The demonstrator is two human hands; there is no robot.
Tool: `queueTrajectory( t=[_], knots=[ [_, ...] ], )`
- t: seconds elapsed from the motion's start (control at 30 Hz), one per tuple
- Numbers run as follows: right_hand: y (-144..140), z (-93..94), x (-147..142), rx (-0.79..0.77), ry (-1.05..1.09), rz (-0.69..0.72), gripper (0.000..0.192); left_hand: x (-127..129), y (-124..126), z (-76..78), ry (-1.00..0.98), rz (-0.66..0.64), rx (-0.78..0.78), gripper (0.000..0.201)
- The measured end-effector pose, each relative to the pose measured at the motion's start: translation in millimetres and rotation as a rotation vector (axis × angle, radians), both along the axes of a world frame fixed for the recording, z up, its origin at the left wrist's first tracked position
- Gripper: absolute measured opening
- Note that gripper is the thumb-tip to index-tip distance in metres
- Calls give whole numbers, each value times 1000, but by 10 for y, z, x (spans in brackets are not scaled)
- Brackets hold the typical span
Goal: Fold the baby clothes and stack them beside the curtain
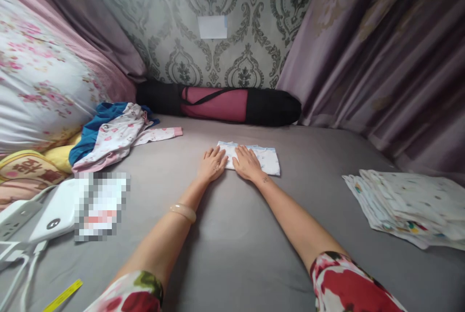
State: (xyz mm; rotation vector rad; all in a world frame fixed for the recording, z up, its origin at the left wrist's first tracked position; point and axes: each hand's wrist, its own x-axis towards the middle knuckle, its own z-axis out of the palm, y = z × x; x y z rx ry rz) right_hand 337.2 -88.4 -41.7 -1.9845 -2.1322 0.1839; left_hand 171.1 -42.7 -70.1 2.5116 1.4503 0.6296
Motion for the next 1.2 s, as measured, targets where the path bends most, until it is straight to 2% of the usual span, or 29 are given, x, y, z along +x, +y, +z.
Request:
queueTrajectory(
  t=[0.17, 0.27, 0.33, 0.4, 0.47, 0.57, 0.67, 0.73, 0.9, 1.1, 1.2],
  knots=[
    [-50, 129, 139, -71, 96, 46, 59, -8, -4, 13, -7, 8, -10, 47],
    [-146, 176, 301, -39, 76, 1, 60, 10, -82, 60, -40, 27, 107, 43],
    [-205, 163, 390, -26, 42, -23, 61, 28, -154, 114, -30, -50, 201, 43],
    [-246, 121, 443, -38, 24, -36, 61, 44, -205, 161, 13, -182, 230, 44],
    [-261, 70, 464, -53, 18, -47, 60, 51, -216, 179, 68, -279, 177, 45],
    [-250, 23, 482, -57, 31, -52, 60, 42, -172, 151, 123, -321, 66, 47],
    [-224, 44, 529, -96, 86, -19, 62, 36, -114, 153, 145, -306, 26, 47],
    [-214, 82, 571, -109, 115, -24, 62, 60, -79, 211, 154, -308, 32, 46],
    [-227, 101, 631, -17, 48, -114, 61, 271, 25, 352, 175, -281, 87, 45],
    [-216, -13, 662, -55, 3, -113, 62, 444, 120, 215, 280, -199, -54, 53],
    [-193, -16, 691, -74, 18, -108, 62, 438, 153, 226, 339, -190, -115, 56]
  ],
)
